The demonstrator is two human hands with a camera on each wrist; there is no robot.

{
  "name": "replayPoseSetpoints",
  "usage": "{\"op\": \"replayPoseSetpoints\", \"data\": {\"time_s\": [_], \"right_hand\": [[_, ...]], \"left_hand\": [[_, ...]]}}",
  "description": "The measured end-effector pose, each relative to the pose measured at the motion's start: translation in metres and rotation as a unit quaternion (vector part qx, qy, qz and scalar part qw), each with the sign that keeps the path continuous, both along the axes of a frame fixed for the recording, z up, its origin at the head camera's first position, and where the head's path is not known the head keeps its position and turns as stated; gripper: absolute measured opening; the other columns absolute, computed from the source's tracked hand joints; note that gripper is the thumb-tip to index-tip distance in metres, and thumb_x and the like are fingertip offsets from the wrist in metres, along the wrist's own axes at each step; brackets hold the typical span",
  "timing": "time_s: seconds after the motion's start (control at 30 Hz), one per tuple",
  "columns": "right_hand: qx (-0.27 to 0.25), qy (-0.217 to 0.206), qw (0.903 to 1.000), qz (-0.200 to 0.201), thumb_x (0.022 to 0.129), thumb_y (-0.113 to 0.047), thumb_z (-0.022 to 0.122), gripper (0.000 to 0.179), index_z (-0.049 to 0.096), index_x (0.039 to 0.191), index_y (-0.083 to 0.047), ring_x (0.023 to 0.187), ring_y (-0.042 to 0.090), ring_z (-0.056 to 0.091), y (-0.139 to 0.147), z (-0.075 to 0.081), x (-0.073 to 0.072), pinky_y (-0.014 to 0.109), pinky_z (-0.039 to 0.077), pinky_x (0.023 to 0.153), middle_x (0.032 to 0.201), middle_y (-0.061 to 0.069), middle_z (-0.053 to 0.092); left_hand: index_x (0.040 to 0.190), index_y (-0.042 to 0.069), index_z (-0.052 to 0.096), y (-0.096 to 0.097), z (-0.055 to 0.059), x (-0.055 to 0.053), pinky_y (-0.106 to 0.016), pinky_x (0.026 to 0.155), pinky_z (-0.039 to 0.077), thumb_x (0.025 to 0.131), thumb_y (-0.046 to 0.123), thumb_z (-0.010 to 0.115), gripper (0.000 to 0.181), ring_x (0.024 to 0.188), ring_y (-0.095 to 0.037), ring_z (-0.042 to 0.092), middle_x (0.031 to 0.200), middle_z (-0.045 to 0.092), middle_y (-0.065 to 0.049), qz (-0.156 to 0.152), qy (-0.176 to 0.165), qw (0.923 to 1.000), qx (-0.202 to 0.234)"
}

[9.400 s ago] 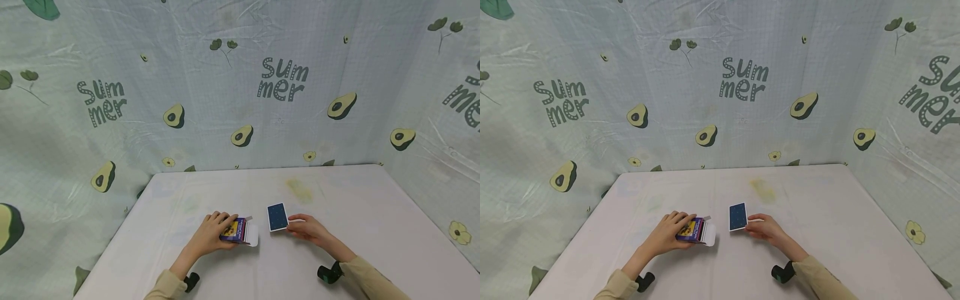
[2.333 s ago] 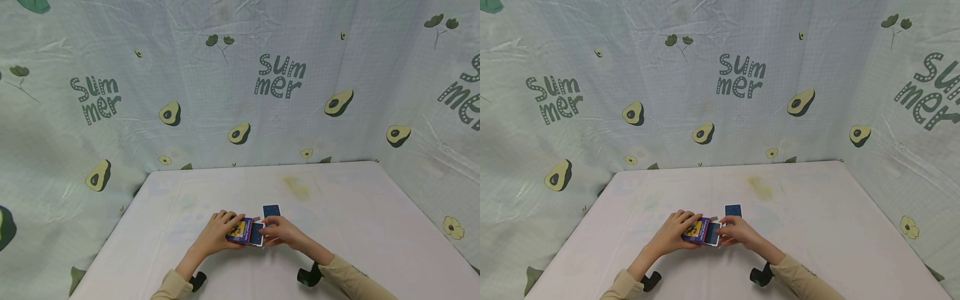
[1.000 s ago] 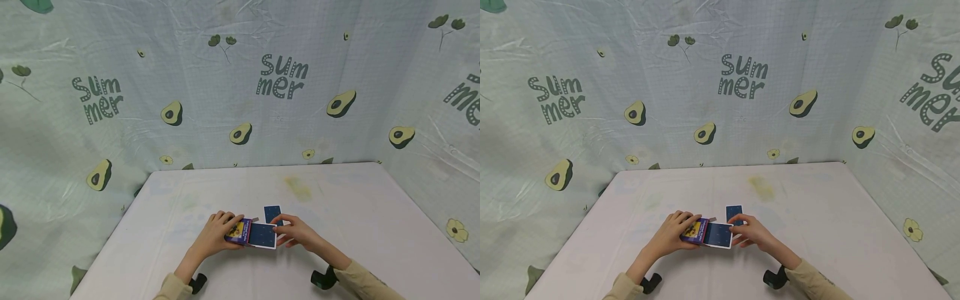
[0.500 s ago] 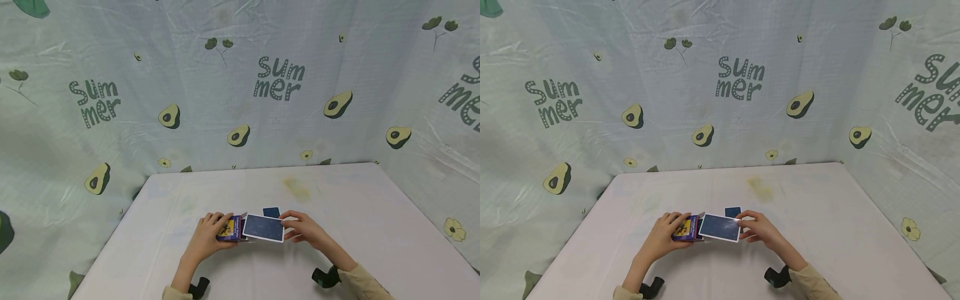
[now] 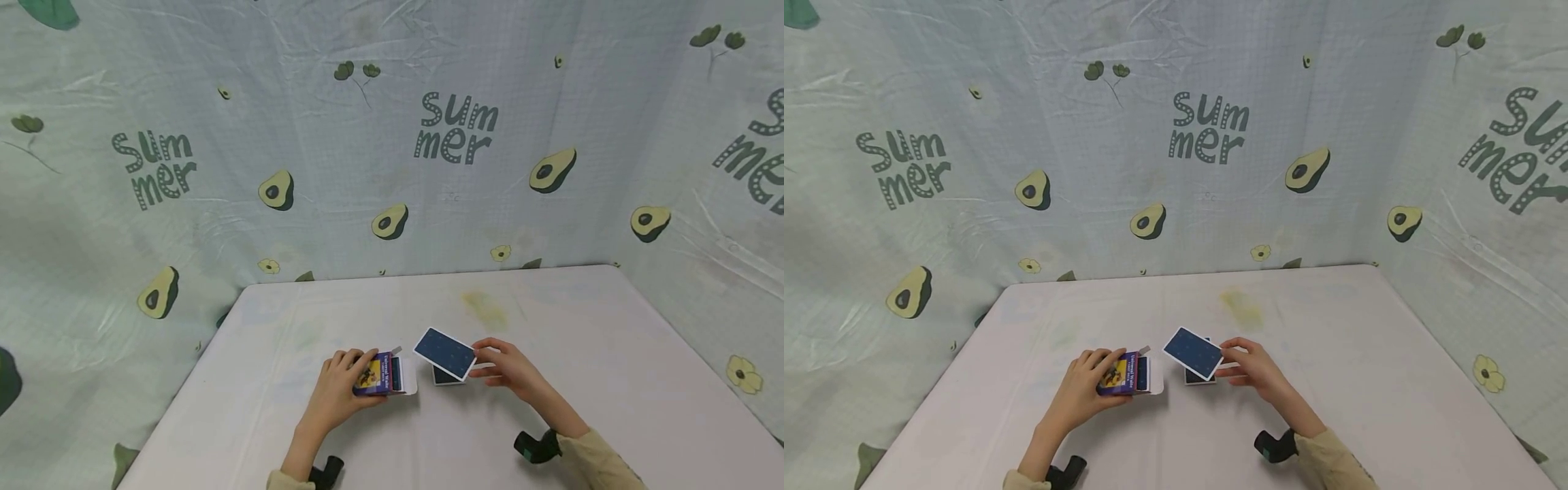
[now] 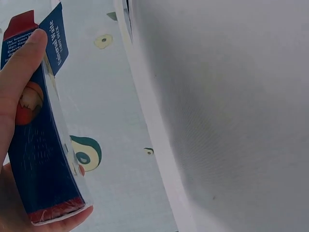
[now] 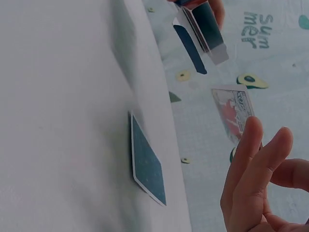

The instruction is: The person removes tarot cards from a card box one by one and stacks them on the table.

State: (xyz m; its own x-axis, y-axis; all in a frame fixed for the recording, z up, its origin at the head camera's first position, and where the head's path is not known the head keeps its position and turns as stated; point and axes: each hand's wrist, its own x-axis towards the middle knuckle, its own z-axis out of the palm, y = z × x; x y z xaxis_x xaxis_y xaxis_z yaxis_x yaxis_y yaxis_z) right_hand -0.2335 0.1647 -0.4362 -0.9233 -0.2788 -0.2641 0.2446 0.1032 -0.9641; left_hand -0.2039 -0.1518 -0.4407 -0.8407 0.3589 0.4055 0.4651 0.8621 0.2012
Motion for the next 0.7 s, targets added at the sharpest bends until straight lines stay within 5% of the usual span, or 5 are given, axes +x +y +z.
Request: {"op": "replayPoseSetpoints", "data": {"time_s": [0.3, 0.7], "right_hand": [[-0.051, -0.011, 0.9986, 0.01, 0.092, -0.025, 0.047, 0.034, 0.046, 0.113, 0.001, 0.079, 0.006, 0.065, -0.001, -0.013, -0.004, 0.017, 0.049, 0.061, 0.092, -0.001, 0.059], [-0.055, -0.007, 0.9966, -0.061, 0.088, -0.013, 0.054, 0.038, 0.044, 0.117, 0.009, 0.088, 0.014, 0.065, -0.008, -0.012, -0.002, 0.02, 0.051, 0.069, 0.09, 0.001, 0.063]], "left_hand": [[0.126, 0.021, 0.049, 0.001, 0.0, 0.002, -0.041, 0.082, 0.039, 0.059, 0.049, 0.076, 0.077, 0.095, -0.018, 0.046, 0.108, 0.054, 0.0, -0.012, -0.004, 0.9997, 0.02], [0.126, 0.024, 0.049, 0.0, 0.001, 0.002, -0.04, 0.08, 0.04, 0.059, 0.049, 0.076, 0.077, 0.094, -0.017, 0.047, 0.107, 0.055, 0.001, -0.011, 0.007, 0.9995, 0.028]]}}
